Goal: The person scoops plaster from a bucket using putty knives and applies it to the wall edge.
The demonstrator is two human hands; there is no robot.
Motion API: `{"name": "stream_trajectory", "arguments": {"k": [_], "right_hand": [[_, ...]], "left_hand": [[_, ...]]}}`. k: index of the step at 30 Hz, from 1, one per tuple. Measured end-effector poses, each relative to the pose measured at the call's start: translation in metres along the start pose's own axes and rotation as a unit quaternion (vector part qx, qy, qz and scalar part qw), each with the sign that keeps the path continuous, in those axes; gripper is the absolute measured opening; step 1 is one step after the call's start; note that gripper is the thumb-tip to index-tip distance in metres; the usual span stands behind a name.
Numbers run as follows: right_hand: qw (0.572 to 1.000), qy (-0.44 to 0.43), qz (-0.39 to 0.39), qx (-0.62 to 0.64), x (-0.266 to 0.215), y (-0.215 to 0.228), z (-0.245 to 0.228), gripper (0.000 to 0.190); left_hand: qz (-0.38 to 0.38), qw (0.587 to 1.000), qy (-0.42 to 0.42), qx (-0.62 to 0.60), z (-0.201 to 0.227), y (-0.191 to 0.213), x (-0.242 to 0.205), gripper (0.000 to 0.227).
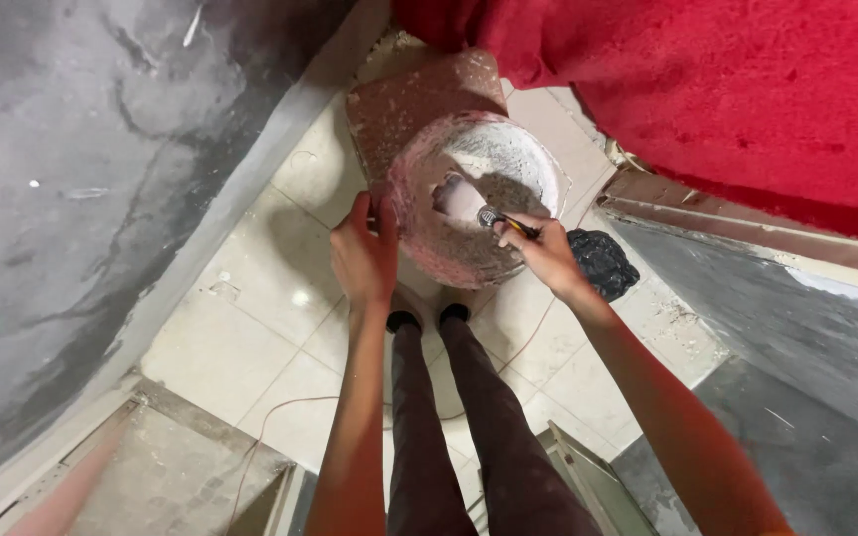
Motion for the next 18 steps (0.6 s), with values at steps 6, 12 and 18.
{"name": "stream_trajectory", "arguments": {"k": [6,12,18], "right_hand": [[0.973,-0.026,0.075,0.217,-0.043,0.004,-0.073,0.041],[0.927,0.132,0.082,0.342,-0.085,0.005,-0.247,0.040],[0.888,0.304,0.099,0.330,-0.134,0.012,-0.450,0.034]], "left_hand": [[-0.069,0.992,0.081,-0.063,0.068,0.051,0.004,0.021],[0.006,0.987,-0.123,-0.102,0.208,0.141,0.010,0.022],[0.053,0.967,-0.216,-0.122,0.360,0.259,-0.005,0.016]]}}
Point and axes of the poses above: each hand's wrist, its own x-axis towards the middle knuckle, its own y-axis out of the back of the hand, z = x × y, the point moved 6 cm from there along x, towards the middle knuckle, and after that the axes turned 11 degrees about y, right-handed, at the moved point
